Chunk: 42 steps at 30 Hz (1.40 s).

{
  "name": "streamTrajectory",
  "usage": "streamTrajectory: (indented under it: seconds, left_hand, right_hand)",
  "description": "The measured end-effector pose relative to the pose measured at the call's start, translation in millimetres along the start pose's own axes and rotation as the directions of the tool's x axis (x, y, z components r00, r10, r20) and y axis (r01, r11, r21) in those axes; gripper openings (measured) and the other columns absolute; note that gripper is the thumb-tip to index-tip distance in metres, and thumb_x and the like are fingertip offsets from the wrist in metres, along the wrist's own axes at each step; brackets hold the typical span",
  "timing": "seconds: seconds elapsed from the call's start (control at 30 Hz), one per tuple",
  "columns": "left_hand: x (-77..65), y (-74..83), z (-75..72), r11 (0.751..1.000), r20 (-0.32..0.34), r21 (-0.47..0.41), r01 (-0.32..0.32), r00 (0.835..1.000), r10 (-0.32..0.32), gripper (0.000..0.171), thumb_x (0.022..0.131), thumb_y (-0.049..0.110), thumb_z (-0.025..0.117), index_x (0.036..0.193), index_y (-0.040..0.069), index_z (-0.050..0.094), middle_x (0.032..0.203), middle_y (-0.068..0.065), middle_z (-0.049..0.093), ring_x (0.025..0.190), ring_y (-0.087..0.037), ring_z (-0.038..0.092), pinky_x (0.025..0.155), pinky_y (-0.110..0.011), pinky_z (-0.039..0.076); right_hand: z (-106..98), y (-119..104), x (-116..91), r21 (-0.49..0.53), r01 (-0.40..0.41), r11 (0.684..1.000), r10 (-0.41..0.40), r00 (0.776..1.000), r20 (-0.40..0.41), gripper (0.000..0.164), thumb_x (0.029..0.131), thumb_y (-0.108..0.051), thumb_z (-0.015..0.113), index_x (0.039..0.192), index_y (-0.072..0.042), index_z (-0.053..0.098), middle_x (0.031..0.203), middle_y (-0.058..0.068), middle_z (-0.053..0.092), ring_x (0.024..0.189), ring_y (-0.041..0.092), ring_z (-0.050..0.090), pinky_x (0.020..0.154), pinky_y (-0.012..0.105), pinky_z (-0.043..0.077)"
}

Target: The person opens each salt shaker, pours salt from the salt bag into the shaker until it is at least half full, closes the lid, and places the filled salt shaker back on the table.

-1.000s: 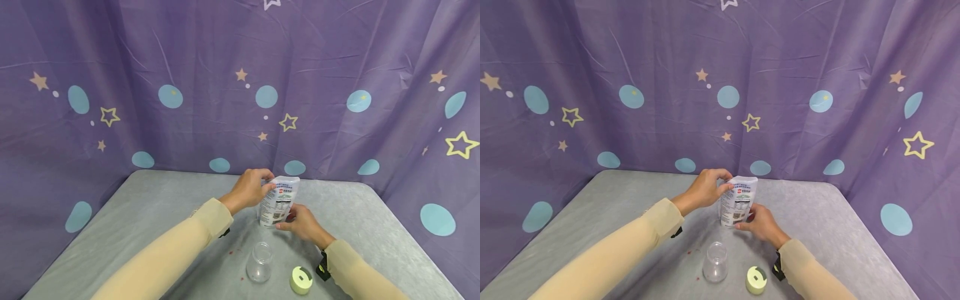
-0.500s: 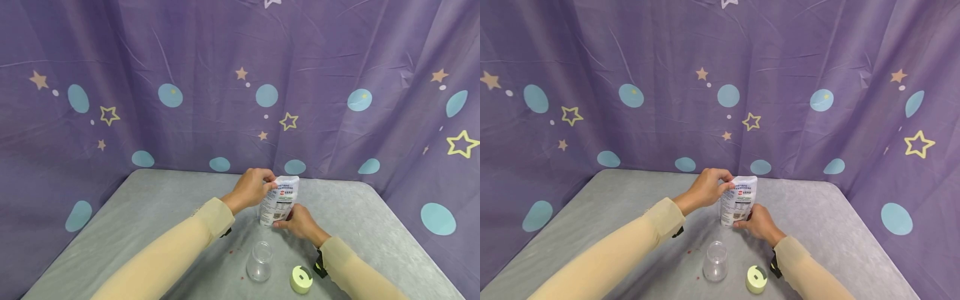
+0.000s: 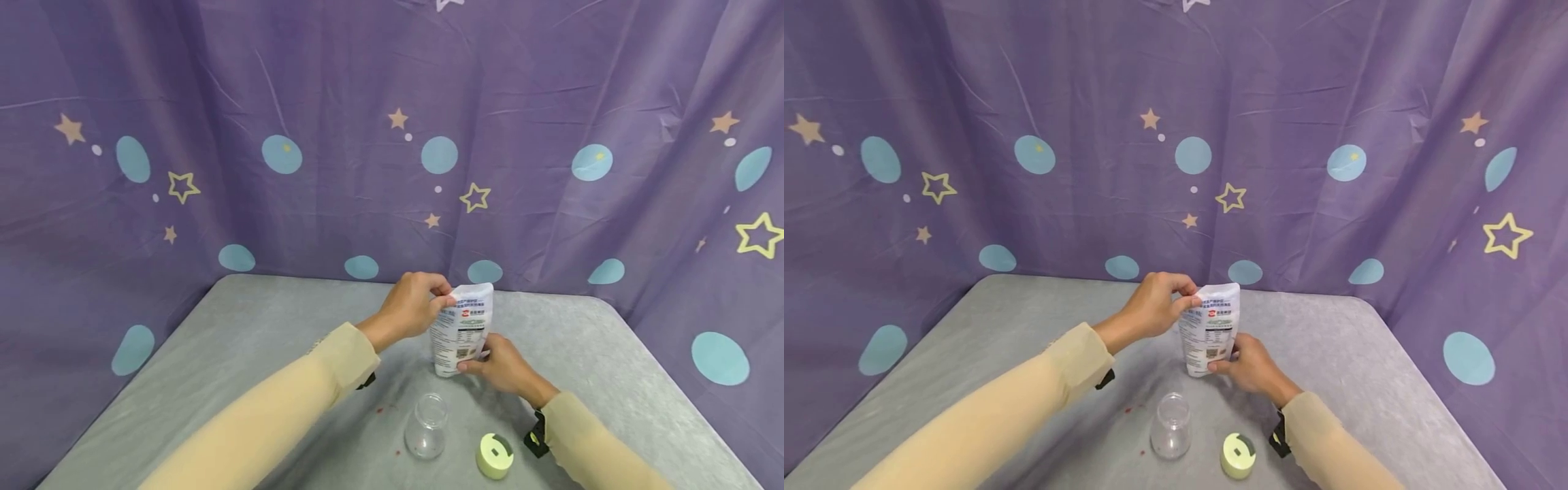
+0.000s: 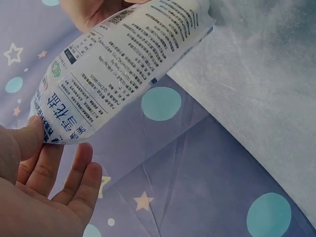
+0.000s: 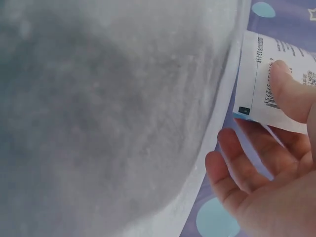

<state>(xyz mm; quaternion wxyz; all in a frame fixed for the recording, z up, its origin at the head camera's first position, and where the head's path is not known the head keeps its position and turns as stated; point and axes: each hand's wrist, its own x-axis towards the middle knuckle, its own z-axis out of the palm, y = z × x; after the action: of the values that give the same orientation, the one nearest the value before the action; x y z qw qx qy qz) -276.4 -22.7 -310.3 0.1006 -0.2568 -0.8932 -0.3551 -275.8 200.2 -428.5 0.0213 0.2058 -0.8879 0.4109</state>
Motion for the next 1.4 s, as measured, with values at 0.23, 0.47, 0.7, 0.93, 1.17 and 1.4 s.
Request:
streamTrajectory:
  seconds: [0.23,0.47,0.7,0.93,1.17,1.4]
  left_hand:
    - [-4.0,4.1,-5.4,1.000,-0.010,-0.020,-0.013,1.000,0.012,0.010,0.095,0.022,0.075,0.088,0.016,0.073,0.084,0.008,0.070,0.077,-0.010,0.061,0.065,-0.026,0.049]
    - [-6.3,4.3,-10.0,0.999,-0.032,-0.049,0.008,0.999,-0.009,0.012,0.093,0.022,0.077,0.084,0.015,0.073,0.079,0.007,0.069,0.073,-0.012,0.059,0.063,-0.025,0.047]
    - [-8.2,4.5,-12.0,0.998,-0.063,-0.061,0.006,0.998,-0.009,0.013,0.093,0.021,0.078,0.082,0.016,0.072,0.077,0.009,0.068,0.073,-0.011,0.061,0.066,-0.027,0.049]
    - [-11.6,7.1,-16.1,0.995,-0.049,-0.096,-0.008,0.999,0.003,0.011,0.092,0.020,0.078,0.084,0.015,0.074,0.080,0.009,0.070,0.078,-0.010,0.063,0.071,-0.030,0.051]
    - [-17.0,0.8,-17.7,0.994,-0.035,-0.110,-0.004,0.999,0.000,0.011,0.091,0.022,0.080,0.082,0.018,0.074,0.080,0.010,0.070,0.085,-0.010,0.063,0.078,-0.032,0.052]
    - [-24.1,-2.7,-17.9,0.994,-0.031,-0.099,-0.042,0.999,0.039,0.011,0.090,0.023,0.081,0.081,0.020,0.075,0.078,0.013,0.069,0.085,-0.009,0.064,0.083,-0.034,0.053]
  right_hand:
    - [-10,3,-9,0.049,0.058,0.997,-0.061,0.996,0.069,0.044,0.089,-0.015,0.080,0.127,0.001,0.065,0.116,0.013,0.073,0.099,0.020,0.068,0.086,0.041,0.055]
    - [-17,5,-17,0.086,0.074,0.994,-0.084,0.989,0.122,0.044,0.093,-0.021,0.077,0.132,-0.005,0.064,0.122,0.007,0.072,0.112,0.027,0.067,0.098,0.049,0.049]
    - [-29,3,-25,0.105,0.096,0.990,-0.112,0.982,0.153,0.041,0.094,-0.023,0.075,0.130,-0.007,0.065,0.123,0.004,0.071,0.114,0.026,0.064,0.096,0.051,0.047]
    - [-39,3,-34,0.143,0.103,0.984,-0.123,0.983,0.135,0.043,0.094,-0.021,0.076,0.133,-0.007,0.064,0.122,0.004,0.072,0.110,0.021,0.066,0.093,0.041,0.052]
    - [-43,6,-40,0.217,0.099,0.971,-0.135,0.978,0.159,0.042,0.095,-0.016,0.074,0.135,-0.004,0.064,0.123,0.007,0.072,0.107,0.020,0.069,0.089,0.034,0.055]
    - [-44,10,-46,0.312,0.111,0.944,-0.174,0.968,0.182,0.043,0.097,-0.009,0.069,0.137,0.004,0.059,0.127,0.017,0.069,0.109,0.020,0.070,0.089,0.032,0.057]
